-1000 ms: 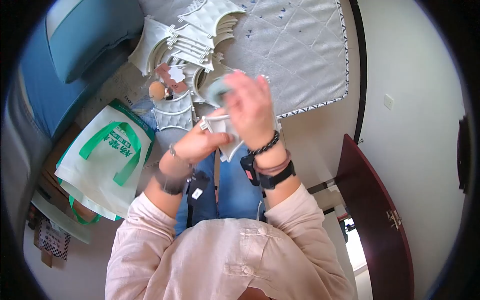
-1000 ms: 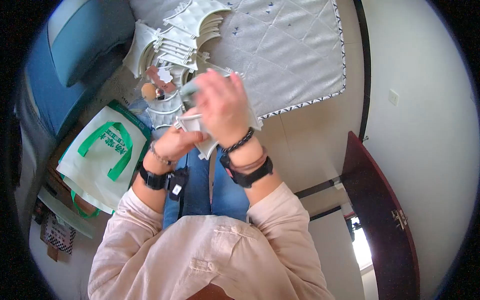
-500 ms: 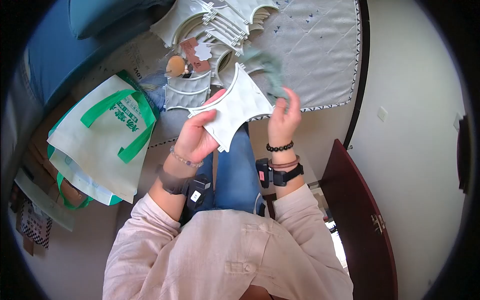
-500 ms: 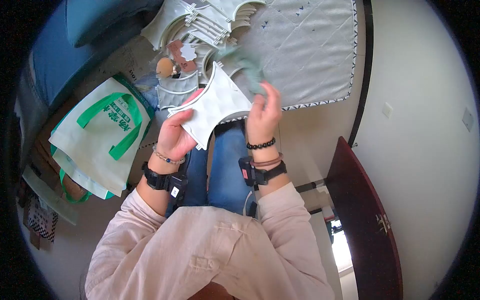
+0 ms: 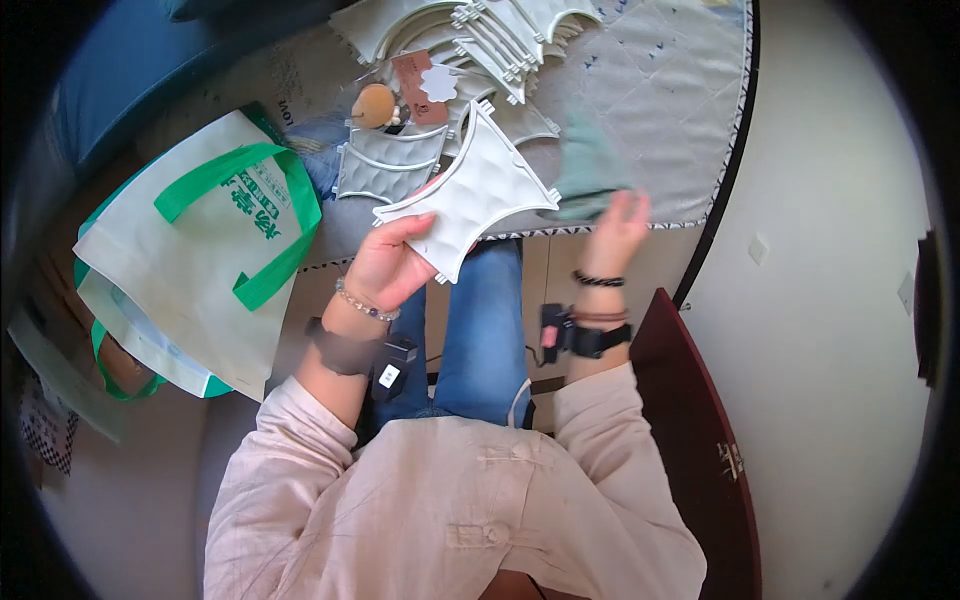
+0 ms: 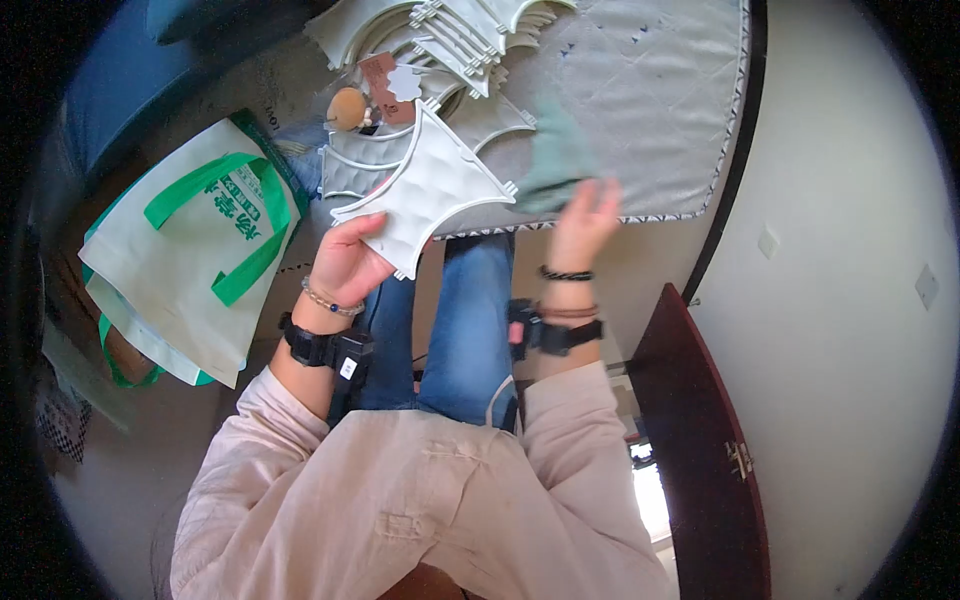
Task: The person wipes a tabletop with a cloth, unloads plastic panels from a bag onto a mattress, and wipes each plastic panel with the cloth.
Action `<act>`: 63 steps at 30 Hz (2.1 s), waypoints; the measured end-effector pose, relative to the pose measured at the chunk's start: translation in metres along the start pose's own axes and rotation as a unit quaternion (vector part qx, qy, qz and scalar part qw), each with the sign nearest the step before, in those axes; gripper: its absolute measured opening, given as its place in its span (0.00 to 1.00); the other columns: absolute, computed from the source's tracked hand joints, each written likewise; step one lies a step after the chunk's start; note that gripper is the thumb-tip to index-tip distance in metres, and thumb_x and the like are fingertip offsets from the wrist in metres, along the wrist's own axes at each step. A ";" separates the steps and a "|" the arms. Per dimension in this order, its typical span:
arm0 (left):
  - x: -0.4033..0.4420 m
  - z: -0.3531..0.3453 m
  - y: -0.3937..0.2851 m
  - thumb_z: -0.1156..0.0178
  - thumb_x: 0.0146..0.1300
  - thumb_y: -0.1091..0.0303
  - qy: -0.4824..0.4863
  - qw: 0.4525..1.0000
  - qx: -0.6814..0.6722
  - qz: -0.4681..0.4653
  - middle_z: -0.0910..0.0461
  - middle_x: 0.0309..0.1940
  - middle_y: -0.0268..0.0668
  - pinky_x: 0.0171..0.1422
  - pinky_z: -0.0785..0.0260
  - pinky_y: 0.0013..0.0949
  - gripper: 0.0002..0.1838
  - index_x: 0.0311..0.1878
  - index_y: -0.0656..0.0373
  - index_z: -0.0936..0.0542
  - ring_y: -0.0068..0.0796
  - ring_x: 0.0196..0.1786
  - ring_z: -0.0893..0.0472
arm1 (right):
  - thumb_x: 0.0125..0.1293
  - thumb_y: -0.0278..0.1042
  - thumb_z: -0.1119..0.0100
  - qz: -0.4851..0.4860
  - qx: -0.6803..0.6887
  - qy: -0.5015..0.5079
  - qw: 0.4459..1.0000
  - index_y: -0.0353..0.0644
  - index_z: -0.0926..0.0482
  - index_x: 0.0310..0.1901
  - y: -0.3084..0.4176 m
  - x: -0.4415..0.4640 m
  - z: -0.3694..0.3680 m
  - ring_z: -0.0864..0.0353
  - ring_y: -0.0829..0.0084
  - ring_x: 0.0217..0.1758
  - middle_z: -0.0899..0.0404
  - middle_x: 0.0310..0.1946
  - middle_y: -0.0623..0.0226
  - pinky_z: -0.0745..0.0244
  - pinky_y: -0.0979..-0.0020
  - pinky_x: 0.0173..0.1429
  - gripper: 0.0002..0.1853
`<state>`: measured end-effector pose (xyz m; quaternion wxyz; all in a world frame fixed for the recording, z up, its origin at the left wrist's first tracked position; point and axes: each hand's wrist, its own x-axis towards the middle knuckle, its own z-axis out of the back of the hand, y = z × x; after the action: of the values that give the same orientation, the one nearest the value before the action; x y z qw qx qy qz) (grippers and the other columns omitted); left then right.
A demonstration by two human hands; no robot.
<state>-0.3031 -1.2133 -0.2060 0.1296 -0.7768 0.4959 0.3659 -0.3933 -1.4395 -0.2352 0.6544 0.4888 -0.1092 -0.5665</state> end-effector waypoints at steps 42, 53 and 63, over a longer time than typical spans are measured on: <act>0.115 -0.158 -0.032 0.35 0.54 0.62 0.026 0.771 0.635 -0.045 0.22 0.28 0.26 0.32 0.36 0.15 0.16 0.43 0.61 0.20 0.10 0.30 0.28 | 0.63 0.23 0.51 0.033 0.051 0.337 0.939 0.32 0.50 0.64 0.052 0.152 0.092 0.27 0.73 0.47 0.32 0.53 0.57 0.33 0.75 0.53 0.29; 0.111 -0.162 -0.043 0.30 0.45 0.58 0.162 0.526 0.834 0.026 0.23 0.29 0.35 0.39 0.33 0.28 0.21 0.37 0.62 0.22 0.27 0.33 0.24 | 0.69 0.50 0.62 -0.212 0.028 0.636 0.742 0.39 0.44 0.64 0.084 0.127 0.060 0.31 0.90 0.24 0.24 0.39 0.73 0.37 0.87 0.20 0.29; 0.090 -0.113 -0.028 0.33 0.49 0.62 -0.051 0.467 0.755 -0.457 0.24 0.35 0.42 0.46 0.32 0.29 0.28 0.51 0.65 0.31 0.29 0.41 0.24 | 0.60 0.45 0.43 -0.146 0.017 0.564 0.813 0.35 0.45 0.61 0.079 0.083 0.059 0.27 0.83 0.31 0.27 0.42 0.67 0.30 0.81 0.26 0.34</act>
<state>-0.2069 -1.3247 -0.1947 0.8398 -0.4728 0.1465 -0.2231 -0.3565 -1.5497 -0.1795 0.5028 0.7435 0.3421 -0.2782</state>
